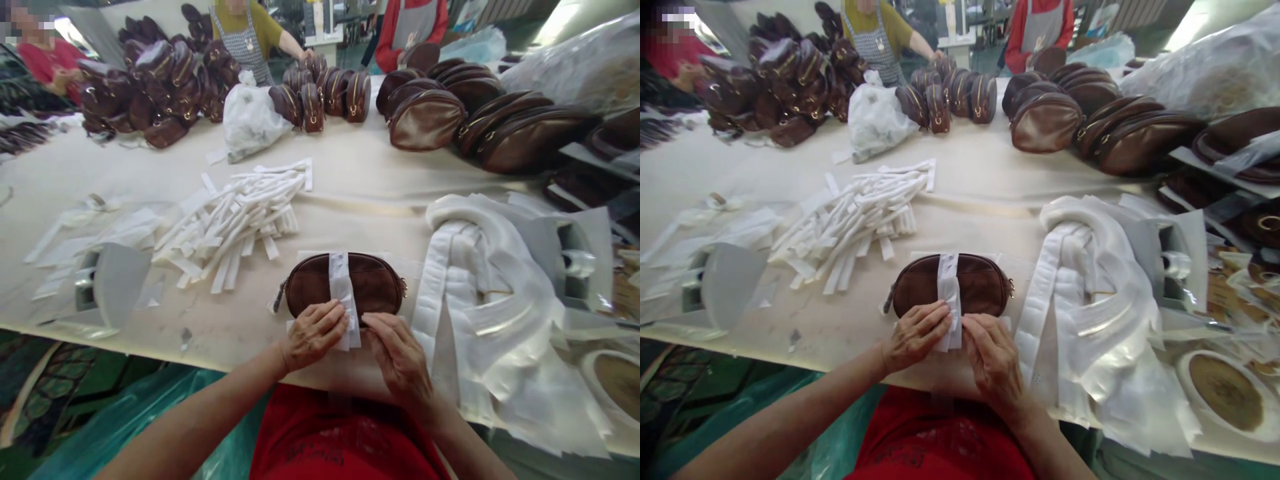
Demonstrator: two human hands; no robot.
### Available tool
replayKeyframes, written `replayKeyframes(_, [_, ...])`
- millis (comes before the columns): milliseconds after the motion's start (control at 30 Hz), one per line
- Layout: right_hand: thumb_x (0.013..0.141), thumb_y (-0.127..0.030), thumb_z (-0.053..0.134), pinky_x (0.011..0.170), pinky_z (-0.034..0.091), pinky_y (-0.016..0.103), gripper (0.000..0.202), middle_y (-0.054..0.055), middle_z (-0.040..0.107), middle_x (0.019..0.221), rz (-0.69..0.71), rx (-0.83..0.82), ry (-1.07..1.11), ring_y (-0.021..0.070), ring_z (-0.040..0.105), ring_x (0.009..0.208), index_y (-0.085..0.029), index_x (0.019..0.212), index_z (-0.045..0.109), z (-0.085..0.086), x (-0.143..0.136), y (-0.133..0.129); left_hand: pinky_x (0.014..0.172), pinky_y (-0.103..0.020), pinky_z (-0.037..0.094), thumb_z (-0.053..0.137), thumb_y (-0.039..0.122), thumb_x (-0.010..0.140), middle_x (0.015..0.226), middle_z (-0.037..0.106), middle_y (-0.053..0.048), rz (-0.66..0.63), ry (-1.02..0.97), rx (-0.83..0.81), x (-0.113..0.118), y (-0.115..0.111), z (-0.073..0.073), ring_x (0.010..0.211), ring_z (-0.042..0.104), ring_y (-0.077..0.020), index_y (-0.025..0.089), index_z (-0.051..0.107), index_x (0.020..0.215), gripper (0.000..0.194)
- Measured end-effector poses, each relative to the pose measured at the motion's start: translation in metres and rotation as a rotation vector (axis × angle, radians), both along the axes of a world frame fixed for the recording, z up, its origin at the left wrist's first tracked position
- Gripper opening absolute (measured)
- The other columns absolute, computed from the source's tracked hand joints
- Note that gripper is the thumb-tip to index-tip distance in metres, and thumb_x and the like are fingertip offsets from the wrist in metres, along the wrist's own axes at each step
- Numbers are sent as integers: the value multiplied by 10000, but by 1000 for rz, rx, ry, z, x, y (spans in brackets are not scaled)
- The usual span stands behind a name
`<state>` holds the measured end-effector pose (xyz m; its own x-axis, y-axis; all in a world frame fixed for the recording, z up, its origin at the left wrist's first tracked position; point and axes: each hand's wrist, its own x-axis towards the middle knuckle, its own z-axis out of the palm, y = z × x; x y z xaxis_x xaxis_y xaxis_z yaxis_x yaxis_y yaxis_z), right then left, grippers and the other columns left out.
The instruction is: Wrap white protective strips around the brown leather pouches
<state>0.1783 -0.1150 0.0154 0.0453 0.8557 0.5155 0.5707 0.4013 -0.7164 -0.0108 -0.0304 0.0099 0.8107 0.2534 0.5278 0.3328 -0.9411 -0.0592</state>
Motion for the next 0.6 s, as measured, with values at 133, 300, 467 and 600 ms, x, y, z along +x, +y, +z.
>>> replayKeyframes(133, [909, -267, 516, 798, 482, 339, 198, 72, 679, 993, 51, 31, -191, 191, 613, 920, -205, 1067, 618, -3, -4, 26, 875, -350, 501, 434, 146, 932, 1099, 650, -127, 9, -43, -11, 0, -3, -5, 1124, 565, -250, 84, 570, 1080, 211])
replayKeyframes(300, [891, -382, 539, 779, 469, 347, 246, 75, 674, 1001, 116, -8, -257, 201, 615, 918, -223, 1054, 634, -11, 3, 29, 895, -337, 499, 362, 153, 955, 1080, 659, -138, 36, -110, -84, -1, -6, -11, 1166, 544, -227, 75, 547, 1084, 239])
replayKeyframes(467, [841, -384, 610, 792, 464, 347, 287, 83, 652, 1046, 179, -47, -285, 212, 593, 953, -221, 1076, 628, -9, 9, 29, 871, -328, 505, 397, 158, 944, 1059, 666, -133, 31, -171, -105, 0, -5, -13, 1159, 552, -231, 102, 548, 988, 166])
replayKeyframes(600, [868, -287, 559, 780, 451, 344, 237, 79, 648, 1020, 154, -3, -326, 204, 585, 931, -230, 1085, 634, -12, 7, 30, 896, -325, 489, 465, 170, 922, 1074, 661, -123, 22, -146, -109, -1, -5, -16, 1208, 509, -224, 118, 540, 1023, 136])
